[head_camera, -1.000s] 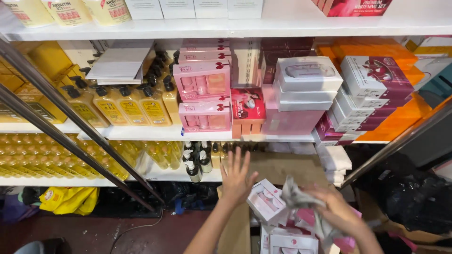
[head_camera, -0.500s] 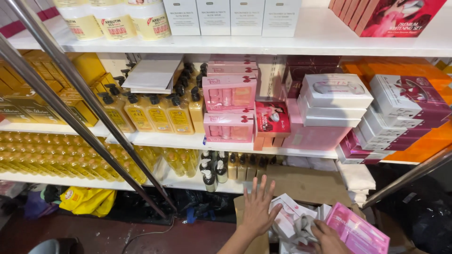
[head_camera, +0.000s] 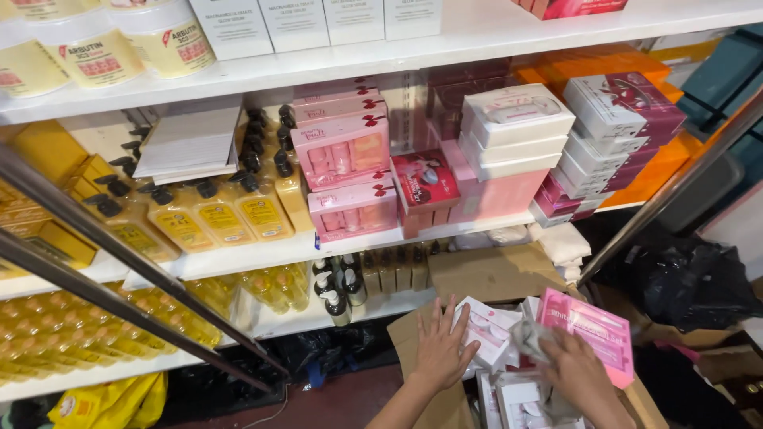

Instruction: The person wipes a shelf with a cloth and arranges various cosmetic boxes and bottles. They also pick up a notepad and pen to write on it before continuing to organize the products on the shelf.

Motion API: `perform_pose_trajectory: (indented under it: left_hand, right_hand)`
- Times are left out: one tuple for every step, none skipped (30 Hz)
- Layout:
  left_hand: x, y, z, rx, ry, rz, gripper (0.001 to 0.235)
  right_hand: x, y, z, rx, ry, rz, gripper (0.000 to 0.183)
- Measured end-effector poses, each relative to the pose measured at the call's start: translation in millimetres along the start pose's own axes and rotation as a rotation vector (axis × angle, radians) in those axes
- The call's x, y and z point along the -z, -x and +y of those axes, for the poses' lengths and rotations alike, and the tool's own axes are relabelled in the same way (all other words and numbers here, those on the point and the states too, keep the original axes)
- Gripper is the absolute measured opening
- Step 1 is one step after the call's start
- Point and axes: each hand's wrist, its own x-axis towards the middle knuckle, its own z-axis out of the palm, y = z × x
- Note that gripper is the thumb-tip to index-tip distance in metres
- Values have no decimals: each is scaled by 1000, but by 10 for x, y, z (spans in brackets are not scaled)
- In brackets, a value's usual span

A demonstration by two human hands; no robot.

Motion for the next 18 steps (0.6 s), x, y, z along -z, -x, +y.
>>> perform_pose_trajectory:
  left_hand:
    - [-7, 13, -25, -2, -6, -12, 76]
    - [55, 28, -32, -7, -6, -13, 76]
    - [109, 39, -35, 29, -8, -40, 76]
    - [162, 53, -36, 66, -10, -66, 76]
    - [180, 43, -114, 74, -8, -60, 76]
    - [193, 40, -191, 95, -52, -26, 76]
    - [185, 78, -269, 127, -94, 9, 76]
    - [230, 127, -330, 145, -91, 16, 76]
    - [297, 154, -399, 169, -145, 92, 76]
    - [369, 189, -464, 193, -201, 168, 77]
    - [518, 220, -510, 222, -202, 188, 77]
    - [667, 257, -551, 281, -219, 234, 76]
    - [807, 318, -581, 339, -235, 274, 75]
    - [936, 387, -593, 365, -236, 289, 75]
    - [1072, 442, -618, 393, -242, 345, 75]
    - [1207, 501, -648, 420, -248, 401, 75]
    - [1302, 549, -662, 440, -250, 410, 75]
    - [1400, 598, -682, 454, -263, 453, 75]
  right_hand:
    - [175, -120, -169, -15, 10, 8, 72]
    - [418, -266, -351, -30, 20, 16, 73]
    - [657, -389, -523, -38, 33, 24, 74]
    - [882, -453, -687, -47, 47, 32, 76]
    - [1109, -676, -746, -48, 62, 36, 77]
    - [1355, -842, -878, -49, 78, 41, 79]
    - [1613, -974, -1096, -41, 95, 40, 80]
    - [1604, -1020, -1176, -24, 102, 33, 80]
    - [1621, -1113, -1268, 55, 86, 158, 85]
    - [1641, -1197, -1368, 135, 66, 283, 89]
    - [1658, -1276, -1461, 170, 72, 281, 89]
    - [1677, -1349, -1557, 246, 58, 369, 89]
    - [1684, -1390, -1646, 316, 38, 455, 88]
    - [1727, -1432, -1731, 346, 40, 449, 88]
    - [1767, -1481, -1826, 413, 3, 471, 85]
    - [1803, -1530, -1926, 480, -35, 492, 82]
    - [1856, -1552, -2030, 501, -36, 486, 82]
    - [1907, -1574, -2142, 553, -73, 495, 79]
